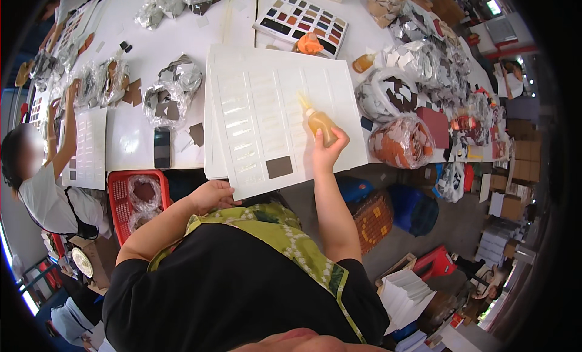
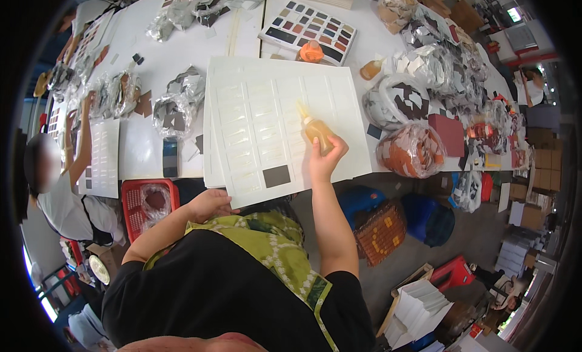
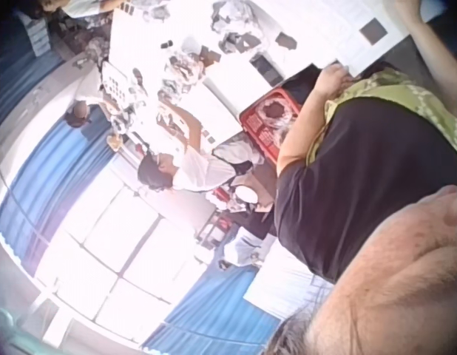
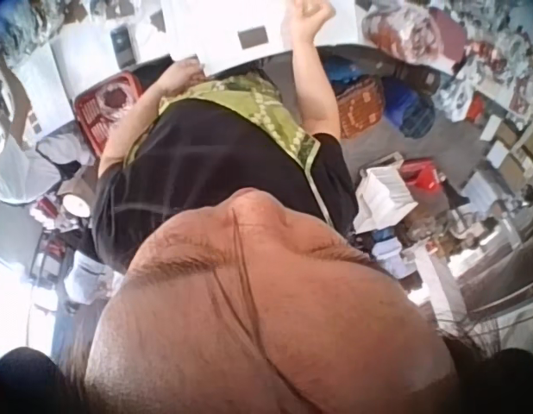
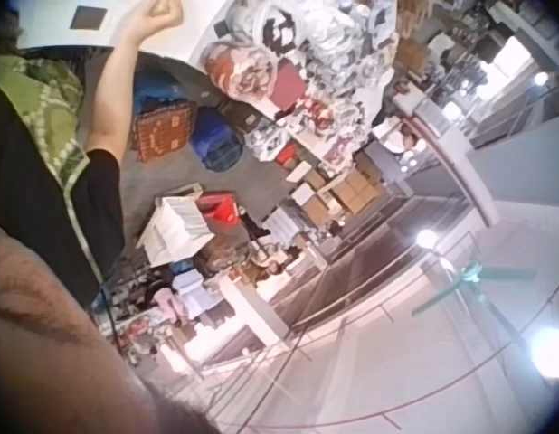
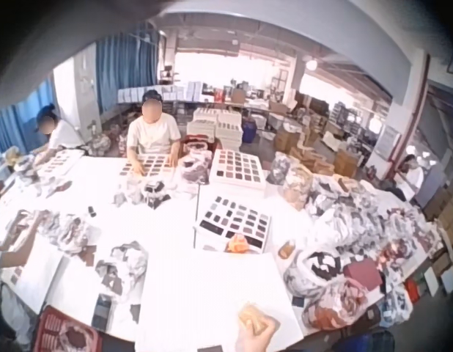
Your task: Applying adhesive to a display board and attaching small sample squares in an organized grid.
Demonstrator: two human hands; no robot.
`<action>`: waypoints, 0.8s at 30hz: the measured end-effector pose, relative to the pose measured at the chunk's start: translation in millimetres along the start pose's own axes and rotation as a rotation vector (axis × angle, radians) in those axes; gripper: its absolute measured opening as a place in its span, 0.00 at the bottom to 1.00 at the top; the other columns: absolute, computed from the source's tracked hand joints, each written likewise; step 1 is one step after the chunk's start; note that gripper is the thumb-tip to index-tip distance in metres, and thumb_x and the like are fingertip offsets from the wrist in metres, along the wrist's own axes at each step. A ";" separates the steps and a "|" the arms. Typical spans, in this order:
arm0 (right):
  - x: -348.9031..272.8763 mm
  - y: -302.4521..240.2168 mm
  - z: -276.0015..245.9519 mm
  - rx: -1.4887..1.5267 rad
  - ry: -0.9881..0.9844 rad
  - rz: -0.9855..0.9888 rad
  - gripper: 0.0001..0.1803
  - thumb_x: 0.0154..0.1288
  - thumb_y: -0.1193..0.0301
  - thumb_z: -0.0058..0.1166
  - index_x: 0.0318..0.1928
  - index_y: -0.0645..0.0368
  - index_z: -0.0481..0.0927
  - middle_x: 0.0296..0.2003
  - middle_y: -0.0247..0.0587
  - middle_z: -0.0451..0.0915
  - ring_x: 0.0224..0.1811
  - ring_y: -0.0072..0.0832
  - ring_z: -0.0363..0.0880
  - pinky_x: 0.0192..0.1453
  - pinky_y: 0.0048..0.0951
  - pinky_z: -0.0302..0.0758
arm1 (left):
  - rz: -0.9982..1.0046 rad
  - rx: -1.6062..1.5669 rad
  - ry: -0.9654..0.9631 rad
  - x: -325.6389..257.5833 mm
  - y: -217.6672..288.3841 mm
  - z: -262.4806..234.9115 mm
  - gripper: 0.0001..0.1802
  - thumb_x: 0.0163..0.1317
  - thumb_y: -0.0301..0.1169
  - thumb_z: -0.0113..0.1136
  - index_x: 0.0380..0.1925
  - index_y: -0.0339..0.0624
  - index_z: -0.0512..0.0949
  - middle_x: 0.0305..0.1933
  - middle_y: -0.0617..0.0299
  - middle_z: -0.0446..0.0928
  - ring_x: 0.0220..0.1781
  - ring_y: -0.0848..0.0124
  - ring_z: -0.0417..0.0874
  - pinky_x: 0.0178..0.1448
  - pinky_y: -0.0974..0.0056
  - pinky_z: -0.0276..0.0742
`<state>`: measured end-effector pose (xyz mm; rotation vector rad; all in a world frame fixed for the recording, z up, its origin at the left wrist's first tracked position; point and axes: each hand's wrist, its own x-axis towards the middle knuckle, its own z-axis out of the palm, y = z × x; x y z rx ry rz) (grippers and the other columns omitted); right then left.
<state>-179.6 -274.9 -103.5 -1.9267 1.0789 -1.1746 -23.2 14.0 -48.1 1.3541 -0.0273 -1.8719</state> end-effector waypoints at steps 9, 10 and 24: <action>30.2 -12.1 22.8 0.192 0.032 0.200 0.21 0.59 0.71 0.59 0.48 0.59 0.63 0.47 0.45 0.63 0.52 0.36 0.64 0.60 0.36 0.62 | 0.005 -0.020 0.022 -2.0 4.2 3.5 0.12 0.68 0.30 0.46 0.41 0.34 0.75 0.43 0.56 0.79 0.49 0.66 0.80 0.51 0.65 0.75; 31.9 -6.9 24.0 -0.009 0.037 0.079 0.21 0.59 0.71 0.59 0.48 0.59 0.63 0.47 0.45 0.64 0.52 0.35 0.64 0.59 0.35 0.63 | 0.008 -0.021 0.024 -2.0 3.6 3.3 0.12 0.68 0.30 0.46 0.41 0.34 0.75 0.43 0.56 0.79 0.49 0.66 0.80 0.51 0.65 0.75; 39.0 -6.8 45.5 0.138 -0.075 0.084 0.20 0.58 0.72 0.59 0.47 0.59 0.64 0.47 0.46 0.63 0.54 0.39 0.63 0.60 0.39 0.61 | 0.006 0.001 0.054 4.4 -3.8 -2.9 0.11 0.67 0.30 0.49 0.39 0.33 0.77 0.39 0.58 0.80 0.39 0.73 0.80 0.46 0.70 0.75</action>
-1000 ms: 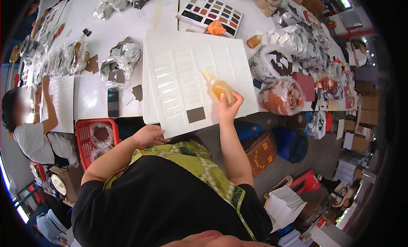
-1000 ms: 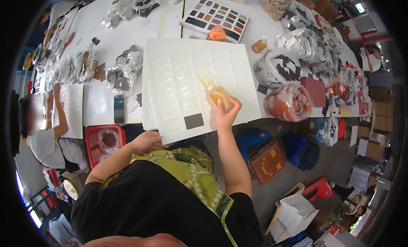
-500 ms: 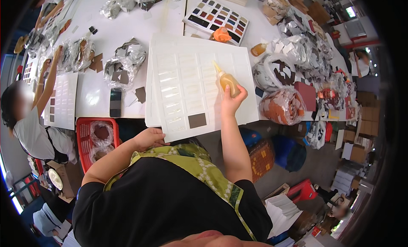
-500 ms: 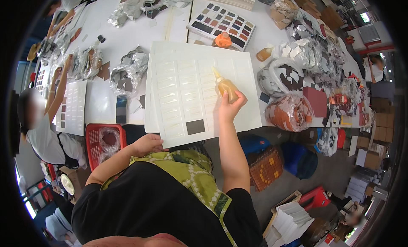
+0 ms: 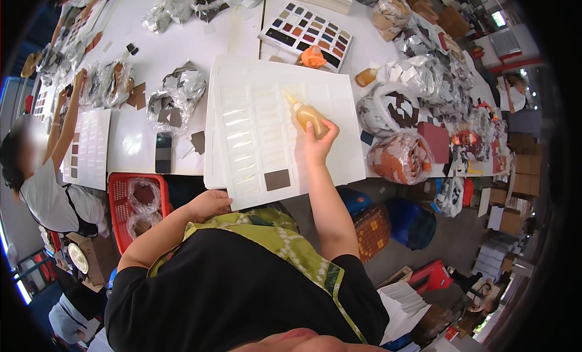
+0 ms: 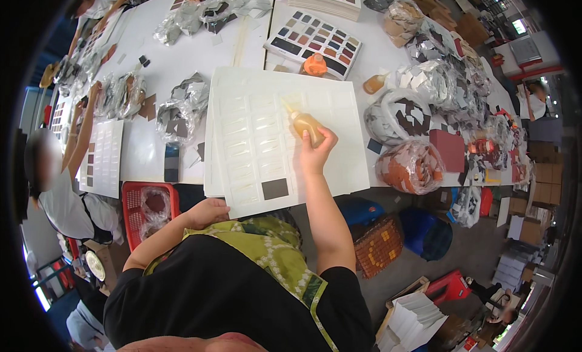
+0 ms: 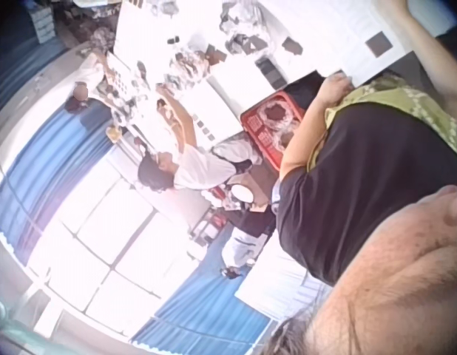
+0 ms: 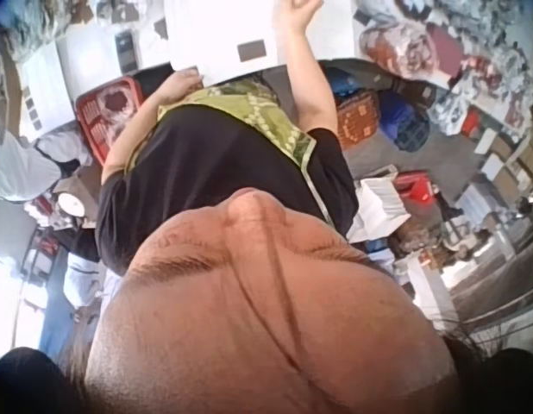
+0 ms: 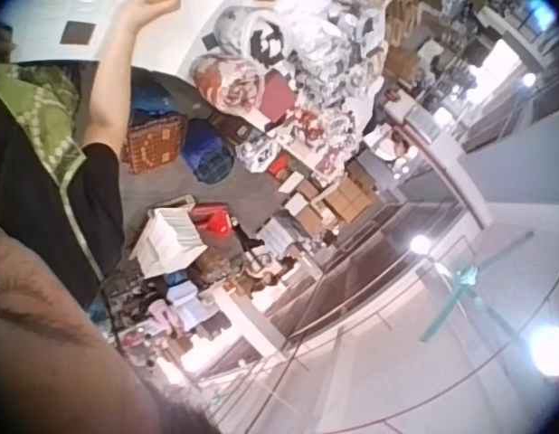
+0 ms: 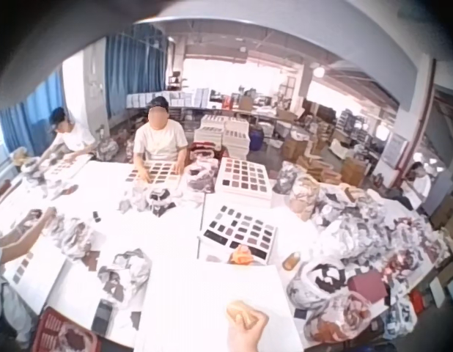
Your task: Applying adhesive to a display board and attaching small sample squares in an organized grid.
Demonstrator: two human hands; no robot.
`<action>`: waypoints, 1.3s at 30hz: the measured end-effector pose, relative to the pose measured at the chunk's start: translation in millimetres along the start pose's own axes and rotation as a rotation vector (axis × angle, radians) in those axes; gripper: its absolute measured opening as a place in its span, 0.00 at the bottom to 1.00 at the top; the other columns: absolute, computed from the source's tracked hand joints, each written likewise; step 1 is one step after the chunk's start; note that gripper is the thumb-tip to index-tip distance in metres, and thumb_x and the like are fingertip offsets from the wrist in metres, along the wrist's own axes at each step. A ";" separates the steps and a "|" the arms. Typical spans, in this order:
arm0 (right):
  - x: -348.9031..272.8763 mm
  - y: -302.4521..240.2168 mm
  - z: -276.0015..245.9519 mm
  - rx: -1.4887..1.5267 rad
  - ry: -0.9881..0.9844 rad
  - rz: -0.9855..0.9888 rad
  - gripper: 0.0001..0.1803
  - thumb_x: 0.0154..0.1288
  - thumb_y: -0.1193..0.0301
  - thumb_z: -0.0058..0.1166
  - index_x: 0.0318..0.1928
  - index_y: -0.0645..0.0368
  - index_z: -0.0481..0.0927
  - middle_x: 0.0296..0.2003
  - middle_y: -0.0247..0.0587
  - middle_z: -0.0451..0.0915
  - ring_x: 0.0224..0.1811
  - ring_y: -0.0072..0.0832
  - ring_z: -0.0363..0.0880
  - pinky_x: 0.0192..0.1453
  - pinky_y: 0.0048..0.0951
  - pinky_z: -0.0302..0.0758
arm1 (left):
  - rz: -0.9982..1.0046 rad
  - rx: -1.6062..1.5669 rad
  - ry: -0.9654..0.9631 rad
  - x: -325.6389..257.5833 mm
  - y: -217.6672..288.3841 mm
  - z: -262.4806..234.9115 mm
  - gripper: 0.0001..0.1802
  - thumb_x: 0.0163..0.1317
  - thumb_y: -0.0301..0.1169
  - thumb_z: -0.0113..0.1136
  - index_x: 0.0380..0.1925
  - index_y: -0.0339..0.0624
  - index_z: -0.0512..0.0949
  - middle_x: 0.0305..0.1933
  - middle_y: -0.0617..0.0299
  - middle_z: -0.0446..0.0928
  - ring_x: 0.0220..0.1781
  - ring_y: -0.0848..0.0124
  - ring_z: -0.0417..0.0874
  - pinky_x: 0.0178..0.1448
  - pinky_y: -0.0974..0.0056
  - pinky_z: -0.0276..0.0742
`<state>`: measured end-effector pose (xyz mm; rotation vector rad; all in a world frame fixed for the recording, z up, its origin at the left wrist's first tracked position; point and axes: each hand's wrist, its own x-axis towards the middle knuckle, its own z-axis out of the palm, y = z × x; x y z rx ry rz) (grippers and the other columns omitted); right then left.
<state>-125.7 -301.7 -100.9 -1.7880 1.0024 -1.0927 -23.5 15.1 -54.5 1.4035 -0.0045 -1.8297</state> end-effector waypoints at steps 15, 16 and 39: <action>40.9 38.0 -42.8 0.010 0.059 0.024 0.21 0.56 0.73 0.61 0.46 0.58 0.65 0.47 0.45 0.62 0.52 0.42 0.61 0.60 0.41 0.61 | -0.004 -0.054 0.071 -5.0 1.1 6.1 0.10 0.67 0.31 0.50 0.37 0.36 0.77 0.29 0.65 0.76 0.29 0.77 0.75 0.36 0.72 0.74; 39.9 37.4 -43.6 0.127 0.073 0.084 0.21 0.55 0.73 0.61 0.46 0.58 0.65 0.46 0.45 0.62 0.52 0.42 0.61 0.60 0.42 0.61 | -0.004 -0.054 0.073 -3.4 -0.7 3.5 0.10 0.67 0.31 0.50 0.37 0.36 0.77 0.29 0.65 0.76 0.29 0.77 0.75 0.36 0.72 0.74; 3.1 43.6 -89.2 0.098 0.083 0.088 0.21 0.56 0.73 0.61 0.46 0.58 0.65 0.47 0.45 0.62 0.52 0.39 0.63 0.59 0.38 0.62 | 0.085 -0.055 -0.016 3.4 -16.0 -6.3 0.13 0.68 0.28 0.44 0.43 0.30 0.75 0.43 0.53 0.79 0.45 0.63 0.81 0.49 0.63 0.76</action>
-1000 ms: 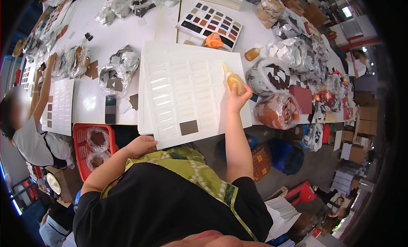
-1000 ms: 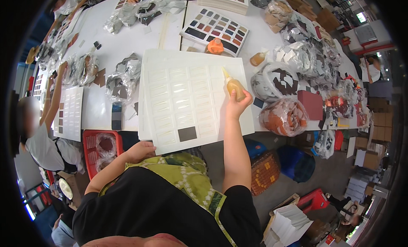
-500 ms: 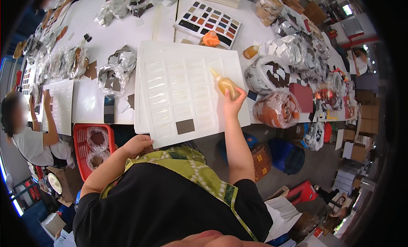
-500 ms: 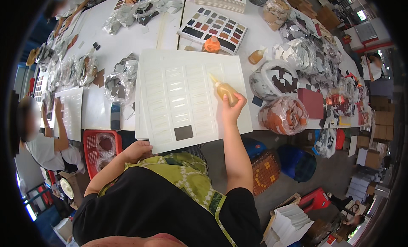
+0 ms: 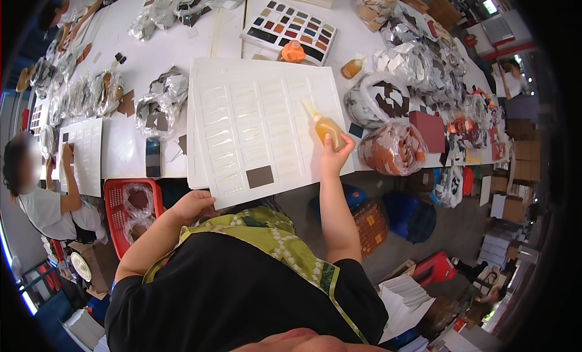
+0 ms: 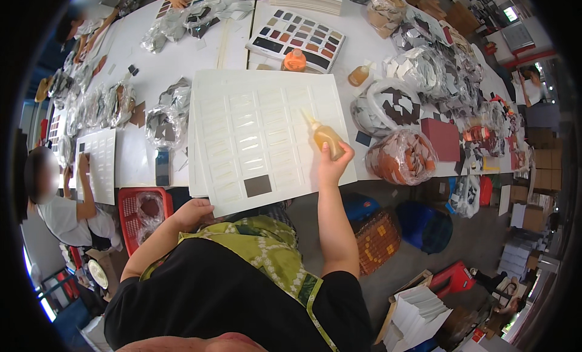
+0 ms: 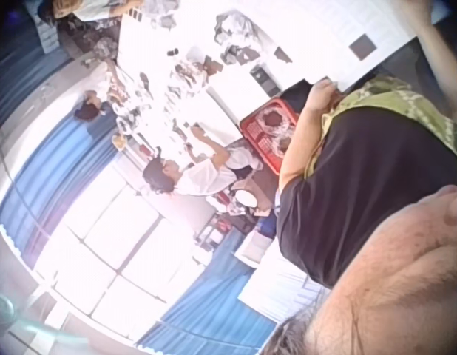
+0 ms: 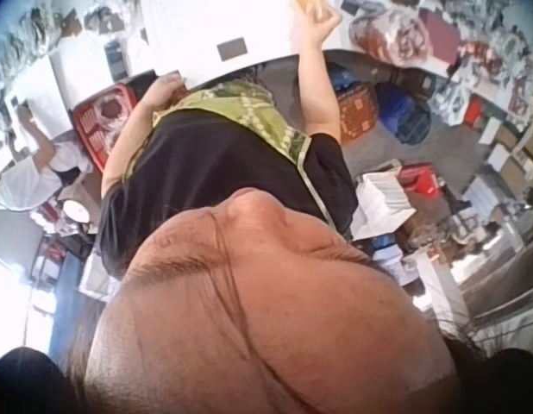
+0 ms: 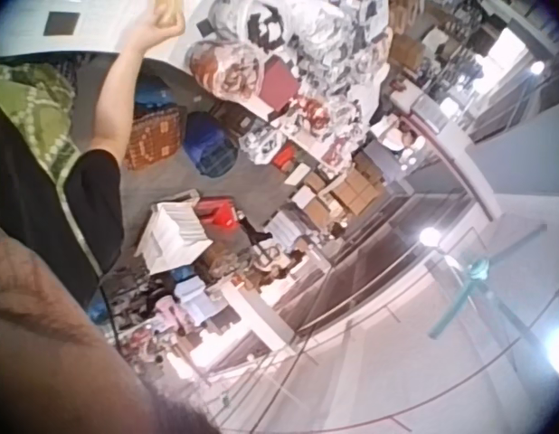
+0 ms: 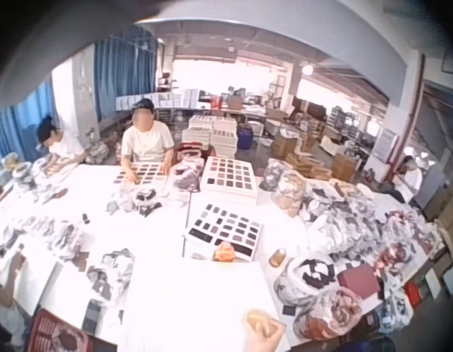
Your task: Applying adhesive to a display board and attaching small sample squares in an organized grid.
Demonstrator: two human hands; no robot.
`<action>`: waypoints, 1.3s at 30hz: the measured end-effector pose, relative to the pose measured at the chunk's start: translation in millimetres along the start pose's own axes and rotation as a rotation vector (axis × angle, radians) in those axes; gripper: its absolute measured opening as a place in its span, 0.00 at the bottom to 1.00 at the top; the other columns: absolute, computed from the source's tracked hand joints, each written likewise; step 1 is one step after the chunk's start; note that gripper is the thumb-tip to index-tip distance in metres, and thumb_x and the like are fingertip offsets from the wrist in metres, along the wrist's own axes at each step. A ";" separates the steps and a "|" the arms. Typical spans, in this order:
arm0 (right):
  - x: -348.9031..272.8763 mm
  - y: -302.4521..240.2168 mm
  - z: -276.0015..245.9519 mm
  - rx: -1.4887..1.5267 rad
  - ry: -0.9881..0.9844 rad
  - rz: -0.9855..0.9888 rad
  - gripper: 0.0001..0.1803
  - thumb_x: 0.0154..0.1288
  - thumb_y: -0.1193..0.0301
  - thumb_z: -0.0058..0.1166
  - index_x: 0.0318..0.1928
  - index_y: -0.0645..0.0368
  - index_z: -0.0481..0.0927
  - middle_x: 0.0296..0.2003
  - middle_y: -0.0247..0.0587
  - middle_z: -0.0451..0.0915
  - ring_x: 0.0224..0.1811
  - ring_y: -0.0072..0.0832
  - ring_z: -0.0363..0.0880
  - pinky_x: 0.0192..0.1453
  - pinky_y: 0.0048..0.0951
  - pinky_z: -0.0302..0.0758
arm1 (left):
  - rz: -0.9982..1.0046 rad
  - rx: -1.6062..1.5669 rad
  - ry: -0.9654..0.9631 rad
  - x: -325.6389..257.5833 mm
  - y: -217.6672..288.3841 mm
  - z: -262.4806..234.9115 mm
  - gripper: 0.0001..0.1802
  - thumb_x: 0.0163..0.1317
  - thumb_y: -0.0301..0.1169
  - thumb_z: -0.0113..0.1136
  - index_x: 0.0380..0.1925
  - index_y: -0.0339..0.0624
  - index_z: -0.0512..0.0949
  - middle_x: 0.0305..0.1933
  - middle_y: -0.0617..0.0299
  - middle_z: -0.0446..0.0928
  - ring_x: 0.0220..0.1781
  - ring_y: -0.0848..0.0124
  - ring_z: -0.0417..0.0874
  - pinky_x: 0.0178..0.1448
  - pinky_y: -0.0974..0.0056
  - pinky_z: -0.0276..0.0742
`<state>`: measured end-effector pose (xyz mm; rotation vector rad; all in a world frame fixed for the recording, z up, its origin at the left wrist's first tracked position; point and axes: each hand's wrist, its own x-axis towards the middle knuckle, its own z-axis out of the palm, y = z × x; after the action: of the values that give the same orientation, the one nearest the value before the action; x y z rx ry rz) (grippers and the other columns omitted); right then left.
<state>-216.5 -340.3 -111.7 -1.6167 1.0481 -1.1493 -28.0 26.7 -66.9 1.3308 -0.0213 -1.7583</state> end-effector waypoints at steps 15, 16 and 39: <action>-25.8 0.7 -46.0 -0.289 -0.005 -0.213 0.22 0.56 0.75 0.61 0.47 0.59 0.63 0.46 0.44 0.65 0.50 0.34 0.67 0.57 0.34 0.65 | 0.023 0.086 0.075 -8.1 12.1 17.0 0.14 0.67 0.30 0.45 0.43 0.33 0.76 0.41 0.57 0.81 0.41 0.70 0.82 0.42 0.70 0.77; -29.1 -0.1 -46.7 -0.290 -0.003 -0.212 0.22 0.56 0.75 0.61 0.47 0.59 0.63 0.46 0.44 0.65 0.50 0.34 0.67 0.57 0.34 0.65 | 0.022 0.087 0.074 -9.2 14.1 18.9 0.14 0.67 0.30 0.45 0.43 0.33 0.76 0.41 0.57 0.81 0.41 0.70 0.82 0.42 0.70 0.77; -77.0 -7.7 -83.9 -0.234 -0.030 -0.202 0.21 0.58 0.77 0.60 0.47 0.59 0.63 0.46 0.41 0.65 0.50 0.30 0.65 0.57 0.29 0.64 | -0.003 0.082 0.099 -7.3 12.0 13.7 0.12 0.67 0.32 0.47 0.43 0.38 0.76 0.41 0.60 0.80 0.45 0.67 0.82 0.45 0.67 0.76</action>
<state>-313.3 -280.0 -105.8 -1.9544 1.0497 -1.1627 -30.9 17.8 -49.6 1.4761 -0.0366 -1.7076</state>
